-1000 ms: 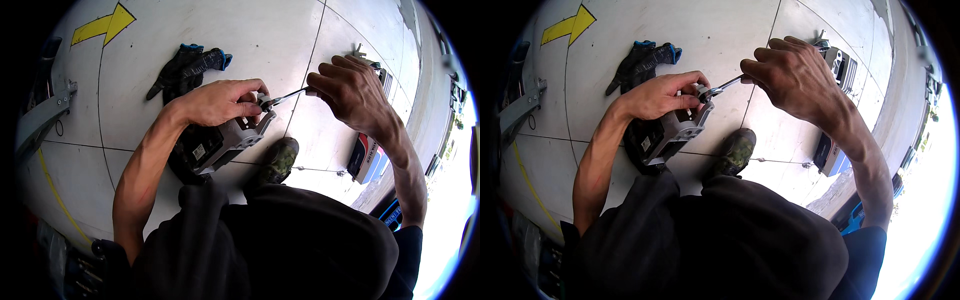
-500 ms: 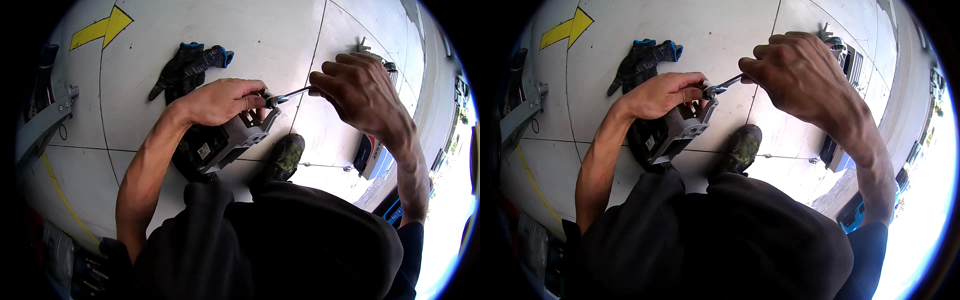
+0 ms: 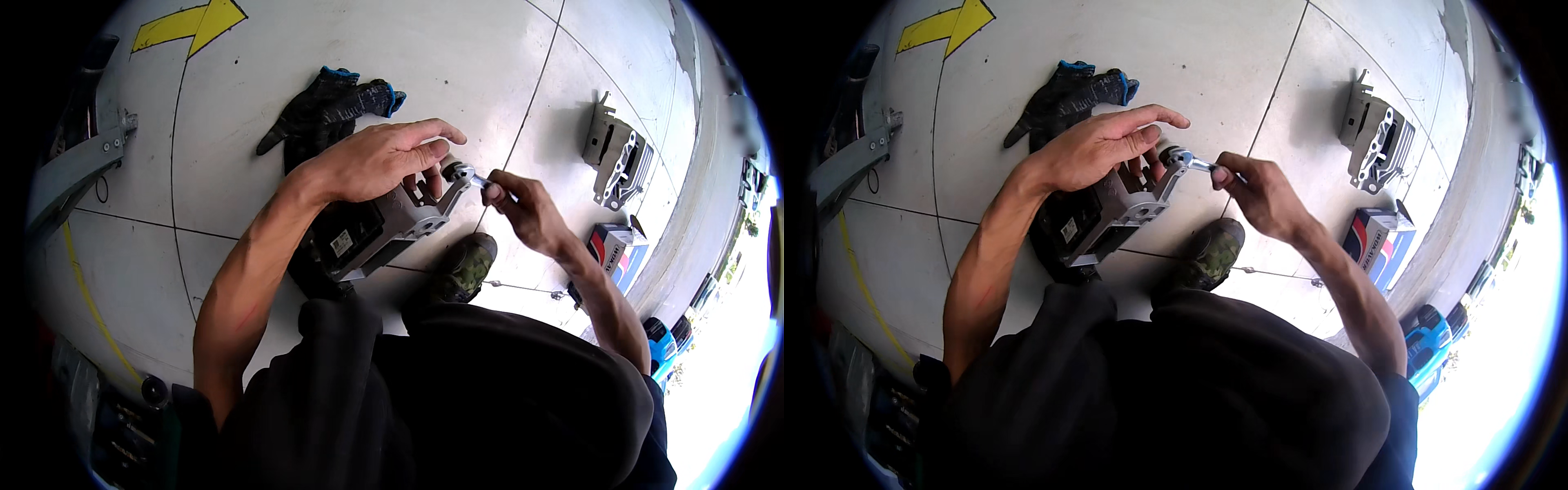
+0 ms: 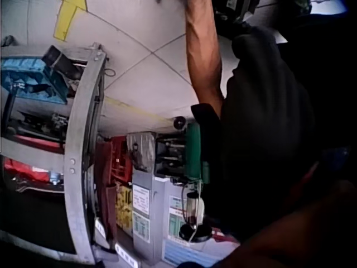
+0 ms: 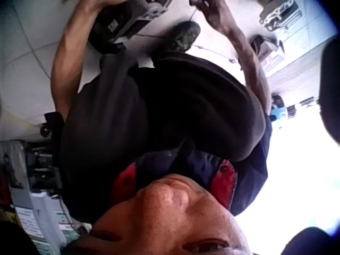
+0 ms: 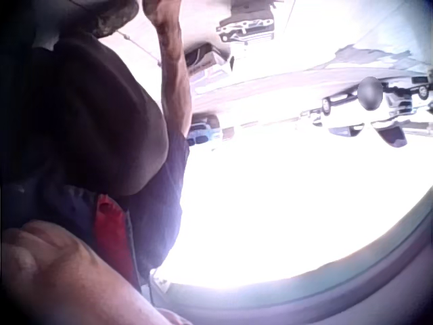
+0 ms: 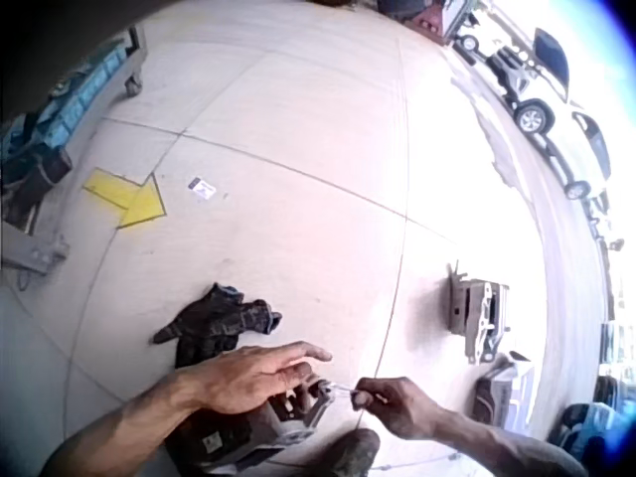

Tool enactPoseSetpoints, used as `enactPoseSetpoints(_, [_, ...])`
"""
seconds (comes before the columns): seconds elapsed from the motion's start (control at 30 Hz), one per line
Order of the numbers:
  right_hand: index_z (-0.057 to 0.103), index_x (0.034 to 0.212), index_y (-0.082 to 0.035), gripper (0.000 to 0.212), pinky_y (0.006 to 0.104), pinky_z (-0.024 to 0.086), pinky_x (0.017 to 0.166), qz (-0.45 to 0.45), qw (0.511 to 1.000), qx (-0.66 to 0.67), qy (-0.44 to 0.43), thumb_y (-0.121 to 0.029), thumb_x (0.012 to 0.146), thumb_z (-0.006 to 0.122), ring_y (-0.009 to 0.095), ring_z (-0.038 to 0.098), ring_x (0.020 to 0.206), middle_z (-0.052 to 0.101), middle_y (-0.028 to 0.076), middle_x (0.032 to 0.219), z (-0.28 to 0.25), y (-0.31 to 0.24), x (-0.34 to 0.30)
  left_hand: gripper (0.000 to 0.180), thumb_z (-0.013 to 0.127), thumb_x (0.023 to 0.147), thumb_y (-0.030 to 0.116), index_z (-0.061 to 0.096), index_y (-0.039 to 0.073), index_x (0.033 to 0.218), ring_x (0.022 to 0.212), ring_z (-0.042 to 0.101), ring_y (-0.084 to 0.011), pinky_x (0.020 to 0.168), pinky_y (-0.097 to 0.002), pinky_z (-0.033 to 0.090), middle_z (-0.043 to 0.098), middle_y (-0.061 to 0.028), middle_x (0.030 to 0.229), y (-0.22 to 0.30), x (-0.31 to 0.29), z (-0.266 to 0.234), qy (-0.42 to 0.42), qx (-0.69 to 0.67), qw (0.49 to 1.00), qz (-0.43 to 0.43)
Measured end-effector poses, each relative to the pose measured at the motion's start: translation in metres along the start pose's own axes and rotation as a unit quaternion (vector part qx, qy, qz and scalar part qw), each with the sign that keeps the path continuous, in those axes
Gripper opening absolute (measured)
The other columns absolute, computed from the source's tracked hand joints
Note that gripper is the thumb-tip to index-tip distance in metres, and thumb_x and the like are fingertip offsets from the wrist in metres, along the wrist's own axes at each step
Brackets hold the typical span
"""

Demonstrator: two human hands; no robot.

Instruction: The person retrieves a wrench from a toolbox and uses it to tighten bolts on two metallic car parts placed on the floor. They then pick up a second part and continue tightening bolts with the wrench.

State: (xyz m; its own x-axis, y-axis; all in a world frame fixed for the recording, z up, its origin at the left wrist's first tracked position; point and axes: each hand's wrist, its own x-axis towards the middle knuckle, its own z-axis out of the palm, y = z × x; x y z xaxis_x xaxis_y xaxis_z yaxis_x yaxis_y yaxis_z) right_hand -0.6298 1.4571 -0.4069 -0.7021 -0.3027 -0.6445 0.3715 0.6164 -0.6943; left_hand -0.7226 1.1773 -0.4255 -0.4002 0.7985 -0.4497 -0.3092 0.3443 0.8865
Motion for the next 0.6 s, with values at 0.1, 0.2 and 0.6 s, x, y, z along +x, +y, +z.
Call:
enactPoseSetpoints(0.1, [0.061,0.104,-0.006,0.048,0.0305,0.048,0.081,0.021,0.893,0.445,-0.067,-0.048,0.115,0.042,0.014,0.057,0.086,0.062,0.003,0.093,0.108,0.027,-0.018,0.044,0.045,0.112,0.043,0.06,0.016,0.144,0.089,0.072,-0.0178,0.084,-0.0346,0.053,0.079,-0.0039,0.093,-0.002,0.006,0.003,-0.006,0.021,1.0,0.007])
enactPoseSetpoints(0.2, [0.061,0.107,-0.004,0.046,0.0316,0.05,0.082,0.02,0.816,0.577,-0.033,-0.045,0.115,0.042,0.015,0.06,0.086,0.062,0.005,0.093,0.147,0.029,-0.029,0.042,0.053,0.109,0.043,0.061,0.014,0.138,0.09,0.072,-0.0193,0.085,-0.0358,0.054,0.078,-0.0051,0.096,0.003,0.006,0.0,-0.055,0.014,0.998,0.005])
enactPoseSetpoints(0.6, [0.069,0.132,0.002,0.051,0.0446,0.056,0.097,0.121,0.954,-0.071,0.265,-0.042,0.109,0.059,0.033,0.073,0.107,0.077,0.019,0.119,0.037,0.077,-0.016,0.047,0.051,0.113,0.047,0.058,0.004,0.132,0.071,0.067,-0.0099,0.068,-0.0283,0.056,0.074,-0.0051,0.086,0.006,0.033,0.005,0.003,-0.026,0.998,-0.065])
